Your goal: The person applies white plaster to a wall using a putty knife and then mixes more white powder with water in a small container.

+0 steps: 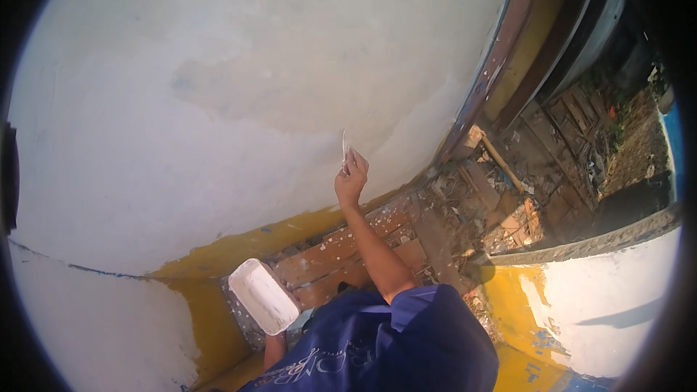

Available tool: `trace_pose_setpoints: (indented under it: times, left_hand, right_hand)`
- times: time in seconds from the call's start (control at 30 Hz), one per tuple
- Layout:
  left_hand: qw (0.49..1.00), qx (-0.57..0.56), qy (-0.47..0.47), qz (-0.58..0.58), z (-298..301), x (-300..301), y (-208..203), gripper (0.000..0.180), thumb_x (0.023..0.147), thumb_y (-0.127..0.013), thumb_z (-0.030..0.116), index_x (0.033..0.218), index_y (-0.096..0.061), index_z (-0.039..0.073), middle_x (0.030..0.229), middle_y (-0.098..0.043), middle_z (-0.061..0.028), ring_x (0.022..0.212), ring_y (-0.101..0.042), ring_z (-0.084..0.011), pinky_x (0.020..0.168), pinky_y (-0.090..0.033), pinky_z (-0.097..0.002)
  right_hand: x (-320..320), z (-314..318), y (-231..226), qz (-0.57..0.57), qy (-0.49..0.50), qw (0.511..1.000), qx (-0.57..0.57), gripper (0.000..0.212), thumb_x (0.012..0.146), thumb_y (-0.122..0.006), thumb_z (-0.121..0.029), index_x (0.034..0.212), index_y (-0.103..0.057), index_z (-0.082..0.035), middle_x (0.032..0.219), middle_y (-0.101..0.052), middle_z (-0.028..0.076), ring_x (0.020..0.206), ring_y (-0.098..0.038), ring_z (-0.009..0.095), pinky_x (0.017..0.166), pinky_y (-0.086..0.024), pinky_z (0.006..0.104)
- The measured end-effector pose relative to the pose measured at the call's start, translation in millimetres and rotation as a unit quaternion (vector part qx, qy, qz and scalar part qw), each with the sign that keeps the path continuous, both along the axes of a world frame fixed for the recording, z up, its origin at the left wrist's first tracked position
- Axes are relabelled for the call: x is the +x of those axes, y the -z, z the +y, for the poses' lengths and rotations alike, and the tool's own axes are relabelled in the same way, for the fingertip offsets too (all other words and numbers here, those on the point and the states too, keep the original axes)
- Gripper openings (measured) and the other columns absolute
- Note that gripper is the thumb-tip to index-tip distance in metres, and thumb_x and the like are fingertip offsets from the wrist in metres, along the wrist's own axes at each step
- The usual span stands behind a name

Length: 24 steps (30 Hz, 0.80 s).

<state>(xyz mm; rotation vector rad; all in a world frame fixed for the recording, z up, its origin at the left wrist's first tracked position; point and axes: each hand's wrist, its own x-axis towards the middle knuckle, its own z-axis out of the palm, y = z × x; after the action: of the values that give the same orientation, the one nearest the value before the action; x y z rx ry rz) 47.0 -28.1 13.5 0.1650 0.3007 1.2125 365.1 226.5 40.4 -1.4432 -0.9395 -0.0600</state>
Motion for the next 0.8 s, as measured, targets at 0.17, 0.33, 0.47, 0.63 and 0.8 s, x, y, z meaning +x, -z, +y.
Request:
trace_pose_setpoints:
  times: [0.17, 0.33, 0.47, 0.63, 0.8]
  left_hand:
    - [1.000, -0.003, -0.012, 0.000, -7, -7, 2, 0.078, 0.089, -0.054, 0.061, 0.143, -0.040, 0.007, 0.134, -0.051, -0.0226, 0.117, -0.055, -0.0402, 0.095, -0.048, -0.0607]
    - [1.000, -0.004, -0.013, -0.006, -9, -7, 2, 0.077, 0.089, -0.053, 0.060, 0.143, -0.040, 0.007, 0.134, -0.051, -0.0225, 0.117, -0.055, -0.0400, 0.095, -0.048, -0.0606]
    - [1.000, -0.003, -0.007, -0.014, -7, -7, 3, 0.077, 0.089, -0.053, 0.060, 0.143, -0.040, 0.007, 0.134, -0.051, -0.0224, 0.117, -0.055, -0.0399, 0.095, -0.048, -0.0605]
    - [1.000, -0.004, -0.007, -0.014, -3, -8, 7, 0.077, 0.089, -0.053, 0.060, 0.143, -0.040, 0.007, 0.134, -0.051, -0.0224, 0.117, -0.055, -0.0398, 0.095, -0.048, -0.0604]
    - [1.000, 0.000, -0.008, -0.008, 2, -13, 7, 0.076, 0.089, -0.053, 0.060, 0.143, -0.040, 0.007, 0.133, -0.051, -0.0223, 0.117, -0.055, -0.0397, 0.095, -0.048, -0.0603]
  right_hand:
    - [4, -26, -9, 0.010, -0.068, 0.998, 0.013, 0.040, 0.079, -0.056, 0.012, 0.116, -0.066, 0.002, 0.109, -0.067, 0.016, 0.103, -0.065, 0.032, 0.088, -0.051, 0.0385]
    - [162, 10, -123, 0.007, 0.158, 0.985, 0.062, 0.032, 0.085, -0.057, 0.006, 0.116, -0.066, 0.003, 0.105, -0.067, 0.019, 0.092, -0.067, 0.032, 0.080, -0.053, 0.0381]
    - [211, 29, -150, 0.002, 0.150, 0.988, 0.038, 0.033, 0.085, -0.057, 0.006, 0.117, -0.066, 0.001, 0.109, -0.068, 0.019, 0.097, -0.065, 0.034, 0.084, -0.051, 0.0398]
    - [88, 13, -97, -0.071, 0.009, 0.996, 0.059, 0.049, 0.073, -0.054, 0.014, 0.118, -0.066, -0.001, 0.112, -0.067, 0.016, 0.101, -0.060, 0.035, 0.089, -0.049, 0.0409]
    - [50, -9, -100, -0.090, -0.083, 0.989, 0.080, 0.042, 0.077, -0.057, 0.015, 0.114, -0.068, -0.001, 0.105, -0.068, 0.016, 0.098, -0.064, 0.032, 0.084, -0.051, 0.0368]
